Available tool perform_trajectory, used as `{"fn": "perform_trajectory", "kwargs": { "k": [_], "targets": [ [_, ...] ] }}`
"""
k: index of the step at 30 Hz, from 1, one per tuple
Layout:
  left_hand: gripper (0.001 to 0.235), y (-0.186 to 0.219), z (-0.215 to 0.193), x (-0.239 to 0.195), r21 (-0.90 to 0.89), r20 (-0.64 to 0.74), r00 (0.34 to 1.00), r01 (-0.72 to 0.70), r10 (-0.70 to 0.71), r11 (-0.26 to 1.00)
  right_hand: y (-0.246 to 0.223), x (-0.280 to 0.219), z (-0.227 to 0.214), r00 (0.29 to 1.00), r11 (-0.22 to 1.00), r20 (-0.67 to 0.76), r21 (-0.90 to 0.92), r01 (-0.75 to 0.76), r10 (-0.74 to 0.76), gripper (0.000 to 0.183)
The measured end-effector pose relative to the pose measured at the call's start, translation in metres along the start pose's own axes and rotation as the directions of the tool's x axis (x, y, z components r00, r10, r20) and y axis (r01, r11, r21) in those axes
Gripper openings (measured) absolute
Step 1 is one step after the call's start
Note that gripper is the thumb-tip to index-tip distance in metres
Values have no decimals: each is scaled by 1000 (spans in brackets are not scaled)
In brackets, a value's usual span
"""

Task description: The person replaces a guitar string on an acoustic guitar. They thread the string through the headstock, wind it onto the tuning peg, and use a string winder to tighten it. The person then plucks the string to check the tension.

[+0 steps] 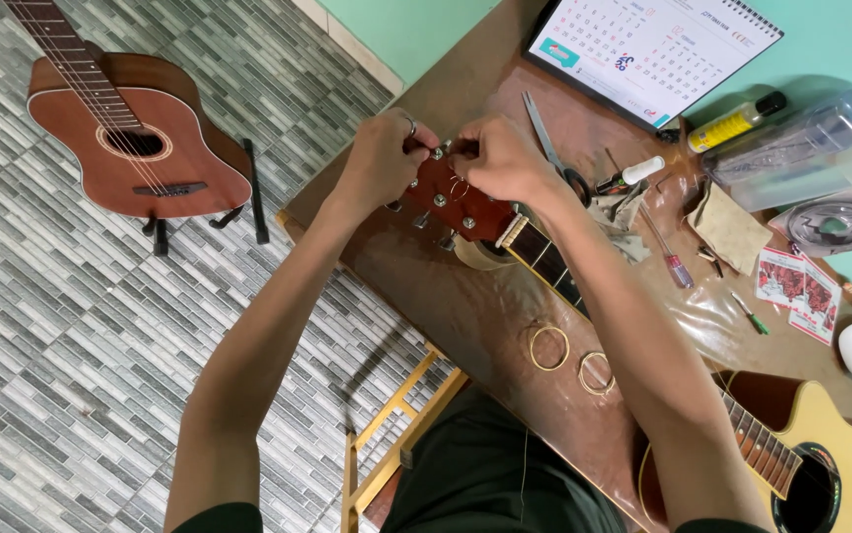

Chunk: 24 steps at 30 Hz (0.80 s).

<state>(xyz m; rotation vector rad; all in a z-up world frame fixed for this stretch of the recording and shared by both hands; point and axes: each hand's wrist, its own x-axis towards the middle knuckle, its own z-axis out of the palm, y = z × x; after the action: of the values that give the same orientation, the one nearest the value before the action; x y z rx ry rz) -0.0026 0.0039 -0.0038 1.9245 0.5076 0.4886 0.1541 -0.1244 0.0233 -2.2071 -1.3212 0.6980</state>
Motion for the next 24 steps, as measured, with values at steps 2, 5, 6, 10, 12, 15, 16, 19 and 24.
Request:
{"fn": "perform_trajectory", "kwargs": {
  "k": [2,5,6,10,12,15,16,19,24],
  "targets": [
    [14,-2,1,0,3,-1,1000,-7,7,1000,-8,-4,-2,1000,1000,5,-9,7,-7,12],
    [14,-5,1,2,9,3,1000,-24,24,1000,-15,-9,-4,1000,999,3,-21,27,-27,13],
    [14,-7,1,3,13,6,999,-33,33,999,-18,-10,-4,999,999,-4,-24,42,-43,13],
    [14,-14,1,7,29,10,999,-45,45,999,-19,-5,2,996,998,-72,-18,58,-59,13],
    [11,-16,-1,10,58,60,996,-65,61,996,-16,-5,2,993,995,-71,0,95,-95,14],
    [10,-5,-8,10,80,100,994,-41,33,996,-15,-3,6,984,989,-96,-34,146,-148,11],
    [10,-7,-9,13,81,97,995,-42,34,996,-14,-2,6,984,988,-96,-35,148,-151,11],
    [7,-10,-12,21,92,120,987,-114,103,989,-18,-5,2,985,993,-122,14,121,-118,17],
    [11,-17,-20,29,53,211,976,-74,61,996,-47,-20,-26,994,1000,107,25,5,-8,13]
  ]
}}
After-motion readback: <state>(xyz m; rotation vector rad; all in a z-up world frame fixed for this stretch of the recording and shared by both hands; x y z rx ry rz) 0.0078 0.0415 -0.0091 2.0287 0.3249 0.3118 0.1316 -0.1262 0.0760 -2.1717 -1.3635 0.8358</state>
